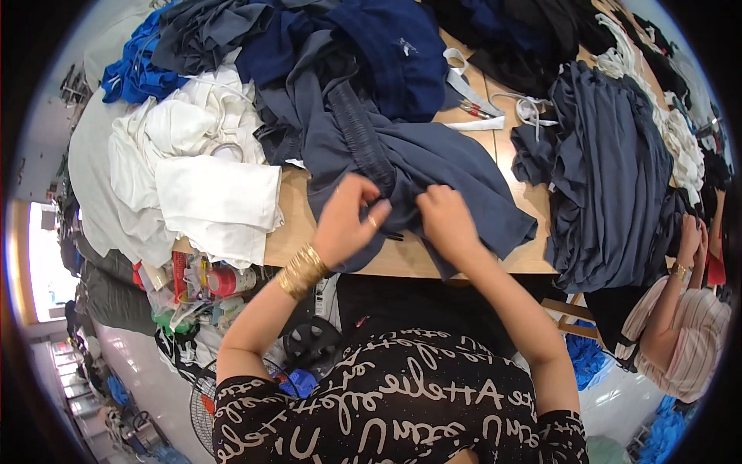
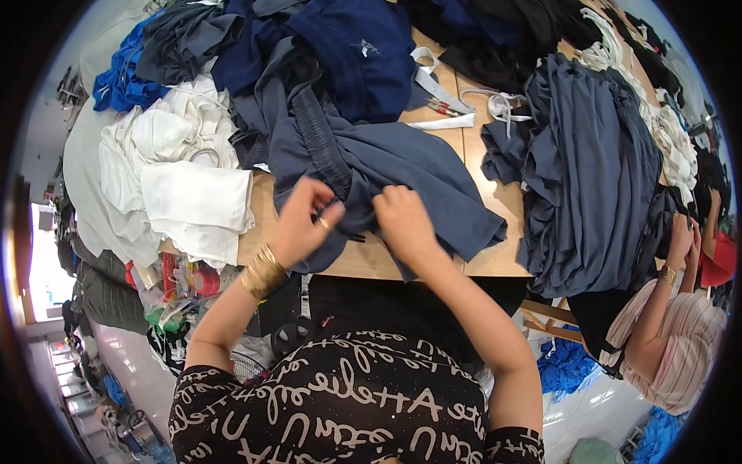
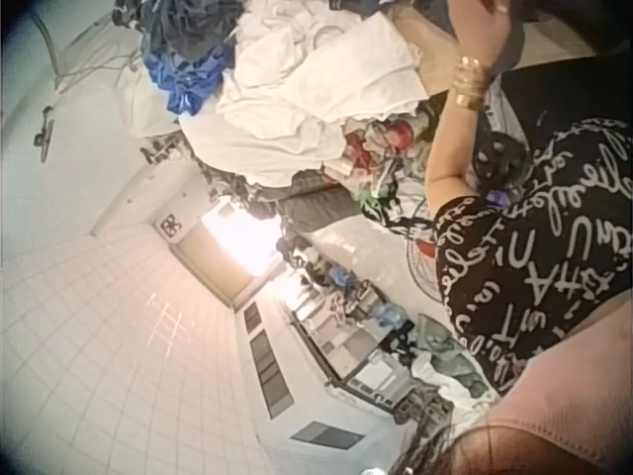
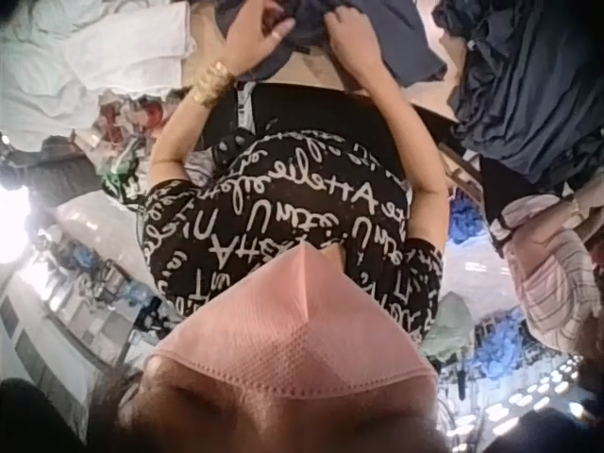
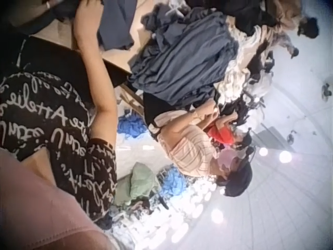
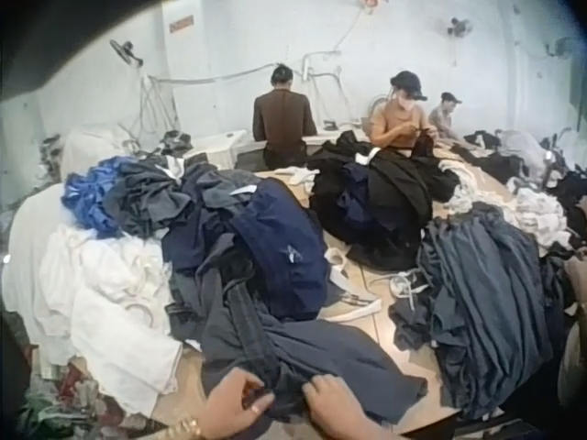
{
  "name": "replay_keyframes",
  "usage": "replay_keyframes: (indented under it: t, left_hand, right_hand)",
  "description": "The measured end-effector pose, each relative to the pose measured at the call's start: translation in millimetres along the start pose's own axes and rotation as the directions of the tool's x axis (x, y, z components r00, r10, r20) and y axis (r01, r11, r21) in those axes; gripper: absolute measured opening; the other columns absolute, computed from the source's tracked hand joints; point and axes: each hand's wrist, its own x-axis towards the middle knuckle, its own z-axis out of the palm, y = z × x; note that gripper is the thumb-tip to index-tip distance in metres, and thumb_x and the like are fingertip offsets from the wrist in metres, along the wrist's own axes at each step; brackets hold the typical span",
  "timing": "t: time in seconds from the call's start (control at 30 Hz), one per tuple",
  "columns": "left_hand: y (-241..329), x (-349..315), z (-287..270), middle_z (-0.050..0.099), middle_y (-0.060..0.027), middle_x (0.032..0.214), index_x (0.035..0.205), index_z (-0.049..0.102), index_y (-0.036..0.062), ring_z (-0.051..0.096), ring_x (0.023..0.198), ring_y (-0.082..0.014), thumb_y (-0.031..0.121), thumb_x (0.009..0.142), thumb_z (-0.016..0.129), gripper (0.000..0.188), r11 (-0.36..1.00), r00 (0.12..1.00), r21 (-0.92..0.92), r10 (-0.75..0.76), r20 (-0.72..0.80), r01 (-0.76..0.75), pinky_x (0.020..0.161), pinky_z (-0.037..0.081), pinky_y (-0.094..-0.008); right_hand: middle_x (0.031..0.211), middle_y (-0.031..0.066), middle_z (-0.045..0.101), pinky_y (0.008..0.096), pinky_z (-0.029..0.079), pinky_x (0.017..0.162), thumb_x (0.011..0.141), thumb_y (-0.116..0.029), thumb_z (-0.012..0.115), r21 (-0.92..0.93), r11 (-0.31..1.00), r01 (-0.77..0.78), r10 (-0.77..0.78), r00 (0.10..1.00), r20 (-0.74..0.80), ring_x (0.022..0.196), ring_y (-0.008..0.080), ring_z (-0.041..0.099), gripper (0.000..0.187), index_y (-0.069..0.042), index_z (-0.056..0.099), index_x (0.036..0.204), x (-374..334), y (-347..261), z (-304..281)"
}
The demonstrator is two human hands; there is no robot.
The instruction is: Trimming excess threads and inspecting garments in a textile workshop.
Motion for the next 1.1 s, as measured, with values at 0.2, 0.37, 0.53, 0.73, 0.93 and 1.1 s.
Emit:
replay_keyframes:
  t: [0.2, 0.37, 0.53, 0.73, 0.93, 1.1]
  left_hand:
    - [-45, -34, 23, 0.049, -0.0093, 0.094, 0.093, 0.053, 0.0047, 0.047, 0.091, -0.0274, 0.022, 0.074, 0.067, 0.029, 0.923, 0.996, 0.375, 0.068, 0.054, -0.083, 0.078, 0.039, -0.0367]
    - [-45, -6, 0, 0.058, -0.0096, 0.083, 0.089, 0.056, 0.0021, 0.055, 0.078, -0.0239, 0.011, 0.08, 0.061, 0.014, 0.985, 0.96, -0.151, -0.039, 0.276, 0.084, 0.071, 0.043, -0.0313]
    - [-1, 12, -16, 0.047, -0.0045, 0.07, 0.09, 0.051, 0.001, 0.042, 0.064, -0.01, 0.014, 0.091, 0.049, 0.013, 0.952, 0.989, -0.27, -0.144, 0.03, 0.147, 0.062, 0.04, -0.0231]
    - [54, 68, -35, 0.047, 0.0061, 0.077, 0.089, 0.051, 0.0037, 0.042, 0.07, -0.0016, 0.018, 0.095, 0.044, 0.017, 0.758, 0.978, -0.629, -0.058, 0.199, 0.172, 0.065, 0.038, -0.0167]
    - [65, 88, -40, 0.06, 0.0003, 0.09, 0.096, 0.055, 0.0054, 0.059, 0.08, -0.0082, 0.022, 0.095, 0.043, 0.02, 0.174, 0.87, -0.864, -0.248, 0.427, 0.473, 0.073, 0.048, -0.0214]
    - [59, 82, -19, 0.06, -0.0005, 0.089, 0.099, 0.053, 0.006, 0.059, 0.077, -0.0086, 0.022, 0.096, 0.043, 0.02, 0.103, 0.877, -0.886, -0.234, 0.421, 0.453, 0.068, 0.049, -0.0225]
  right_hand:
    - [0.082, 0.013, 0.061, 0.03, 0.046, 0.069, 0.074, 0.003, 0.049, 0.482, 0.856, -0.186, 0.389, 0.847, -0.364, 0.075, 0.0236, 0.06, 0.017, -0.001, 0.06, 0.086, 33, 54, -62]
    - [0.081, 0.01, 0.057, 0.0314, 0.046, 0.068, 0.074, 0.006, 0.052, 0.254, 0.928, -0.273, 0.371, 0.737, -0.564, 0.073, 0.0258, 0.057, 0.02, -0.002, 0.06, 0.091, 25, 92, -73]
    - [0.091, 0.0129, 0.057, 0.0327, 0.046, 0.074, 0.071, 0.003, 0.06, 0.521, 0.846, 0.112, 0.16, 0.88, -0.448, 0.083, 0.0267, 0.056, 0.025, -0.002, 0.059, 0.095, -1, -23, -51]
    - [0.106, 0.0157, 0.049, 0.0354, 0.038, 0.089, 0.066, -0.004, 0.068, 0.66, 0.751, 0.027, 0.367, 0.814, -0.451, 0.101, 0.0305, 0.048, 0.051, 0.0, 0.046, 0.112, 33, -37, -25]
    - [0.083, 0.0094, 0.055, 0.0289, 0.043, 0.065, 0.073, -0.005, 0.063, 0.509, 0.86, 0.038, 0.34, 0.701, -0.626, 0.073, 0.0199, 0.052, 0.01, -0.001, 0.057, 0.08, 41, -1, -73]
    - [0.052, 0.0072, 0.052, 0.0257, 0.039, 0.049, 0.086, -0.032, 0.057, 0.76, 0.508, -0.405, 0.453, 0.876, 0.163, 0.048, 0.0121, 0.05, 0.043, 0.002, 0.057, 0.06, 14, -38, -85]
